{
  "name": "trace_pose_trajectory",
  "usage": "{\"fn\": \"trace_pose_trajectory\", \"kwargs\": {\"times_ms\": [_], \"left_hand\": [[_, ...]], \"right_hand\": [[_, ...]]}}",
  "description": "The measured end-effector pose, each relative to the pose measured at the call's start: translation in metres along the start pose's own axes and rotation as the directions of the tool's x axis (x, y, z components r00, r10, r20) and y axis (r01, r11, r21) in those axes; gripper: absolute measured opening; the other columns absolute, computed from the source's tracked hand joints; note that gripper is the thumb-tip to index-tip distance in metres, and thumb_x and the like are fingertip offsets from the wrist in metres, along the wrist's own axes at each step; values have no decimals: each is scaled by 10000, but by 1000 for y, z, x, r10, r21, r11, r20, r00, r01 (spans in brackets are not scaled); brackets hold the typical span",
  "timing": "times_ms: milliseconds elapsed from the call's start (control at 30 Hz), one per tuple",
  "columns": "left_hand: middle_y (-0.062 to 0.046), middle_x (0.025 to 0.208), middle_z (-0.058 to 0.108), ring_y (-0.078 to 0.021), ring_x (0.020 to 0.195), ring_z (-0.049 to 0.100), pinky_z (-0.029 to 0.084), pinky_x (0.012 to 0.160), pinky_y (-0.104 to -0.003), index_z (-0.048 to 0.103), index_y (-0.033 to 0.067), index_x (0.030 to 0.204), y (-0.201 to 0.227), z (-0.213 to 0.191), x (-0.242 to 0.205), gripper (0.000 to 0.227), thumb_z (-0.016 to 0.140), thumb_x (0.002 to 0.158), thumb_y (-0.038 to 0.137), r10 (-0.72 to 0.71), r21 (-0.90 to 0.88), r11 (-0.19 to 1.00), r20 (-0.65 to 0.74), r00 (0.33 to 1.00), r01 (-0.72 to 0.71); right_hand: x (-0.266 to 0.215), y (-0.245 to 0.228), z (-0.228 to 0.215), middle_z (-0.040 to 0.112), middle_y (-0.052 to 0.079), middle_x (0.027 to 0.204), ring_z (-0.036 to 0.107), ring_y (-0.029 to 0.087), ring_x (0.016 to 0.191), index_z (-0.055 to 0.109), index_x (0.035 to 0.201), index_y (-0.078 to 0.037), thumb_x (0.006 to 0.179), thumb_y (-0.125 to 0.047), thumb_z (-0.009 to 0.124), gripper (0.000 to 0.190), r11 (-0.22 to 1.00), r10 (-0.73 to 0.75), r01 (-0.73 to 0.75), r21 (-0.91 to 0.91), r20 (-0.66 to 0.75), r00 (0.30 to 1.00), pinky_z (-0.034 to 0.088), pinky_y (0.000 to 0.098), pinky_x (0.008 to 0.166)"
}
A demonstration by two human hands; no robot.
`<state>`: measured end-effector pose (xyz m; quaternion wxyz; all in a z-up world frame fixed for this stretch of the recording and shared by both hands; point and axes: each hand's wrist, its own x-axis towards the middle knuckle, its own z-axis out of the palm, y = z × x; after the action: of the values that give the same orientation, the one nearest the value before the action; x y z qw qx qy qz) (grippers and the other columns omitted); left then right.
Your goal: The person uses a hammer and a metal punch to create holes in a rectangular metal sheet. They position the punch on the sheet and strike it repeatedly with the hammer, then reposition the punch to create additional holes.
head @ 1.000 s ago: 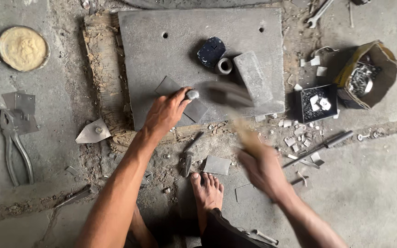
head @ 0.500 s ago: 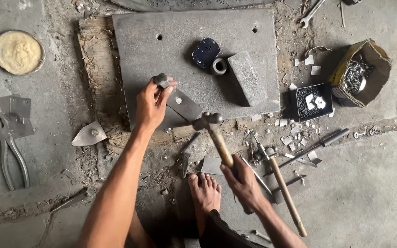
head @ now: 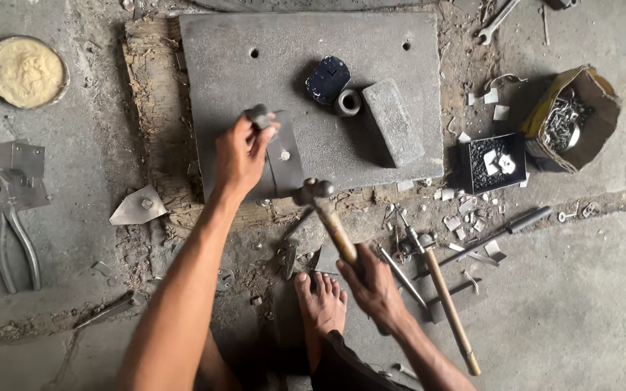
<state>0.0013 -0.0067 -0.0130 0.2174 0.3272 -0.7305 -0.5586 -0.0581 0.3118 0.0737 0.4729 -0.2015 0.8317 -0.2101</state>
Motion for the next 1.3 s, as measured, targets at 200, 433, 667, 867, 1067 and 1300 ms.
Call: {"fn": "trace_pose_trajectory", "kwargs": {"times_ms": [200, 433, 667, 867, 1067, 1300], "left_hand": [[-158, 1104, 781, -235, 982, 793, 686, 754, -342, 642, 17, 1260, 2, -1, 2, 250, 612, 1030, 111, -1, -20, 1000, 206, 979, 5], [-166, 1123, 772, -268, 1013, 774, 677, 823, -386, 649, 6, 1257, 3, -1, 3, 284, 635, 1027, 171, 37, 41, 998, 245, 969, -49], [-159, 1112, 778, -276, 1014, 776, 679, 805, -420, 655, 15, 1235, 1, -1, 2, 290, 616, 1039, 226, 17, 85, 996, 269, 963, -41], [-173, 1105, 773, -275, 983, 777, 681, 768, -415, 646, 8, 1243, 1, -1, 2, 282, 597, 1068, 224, 65, 87, 992, 271, 960, -92], [-177, 788, 742, -188, 445, 606, 496, 318, -295, 625, 43, 1308, 8, 3, -5, 312, 559, 1078, 243, -64, 434, 895, 358, 931, -105], [-177, 821, 747, -123, 459, 619, 516, 316, -226, 615, -3, 1344, -14, 13, -11, 323, 580, 1055, 138, 185, 438, 832, 361, 914, -341]], "right_hand": [[-23, -8, -17, 591, 64, 634, 446, 133, 453, 645, 1152, -31, 972, -384, 581, 401, 992, 57, -54, 113, -21, 998, 383, 321, 381], [-38, -14, -52, 618, 52, 639, 514, 124, 453, 558, 1247, -22, 923, -401, 595, 501, 962, 131, -97, 254, -121, 984, 431, 313, 362], [-39, -18, -65, 580, 14, 586, 516, 117, 428, 589, 1056, -10, 927, -443, 614, 453, 961, 54, -3, 276, -177, 983, 454, 286, 365], [-45, -28, -72, 575, 8, 605, 509, 90, 451, 556, 1281, -60, 940, -395, 605, 480, 953, -44, 93, 288, -175, 984, 438, 269, 370], [-59, -10, -89, 633, 56, 658, 543, 66, 411, 653, 923, -21, 1012, -226, 658, 224, 684, -360, 566, 461, -461, 811, 444, 241, 353], [-64, -25, -116, 706, 110, 800, 617, 182, 552, 669, 1003, -27, 1129, -408, 563, 415, 494, -619, 834, 248, -573, 537, 507, 294, 514]]}}
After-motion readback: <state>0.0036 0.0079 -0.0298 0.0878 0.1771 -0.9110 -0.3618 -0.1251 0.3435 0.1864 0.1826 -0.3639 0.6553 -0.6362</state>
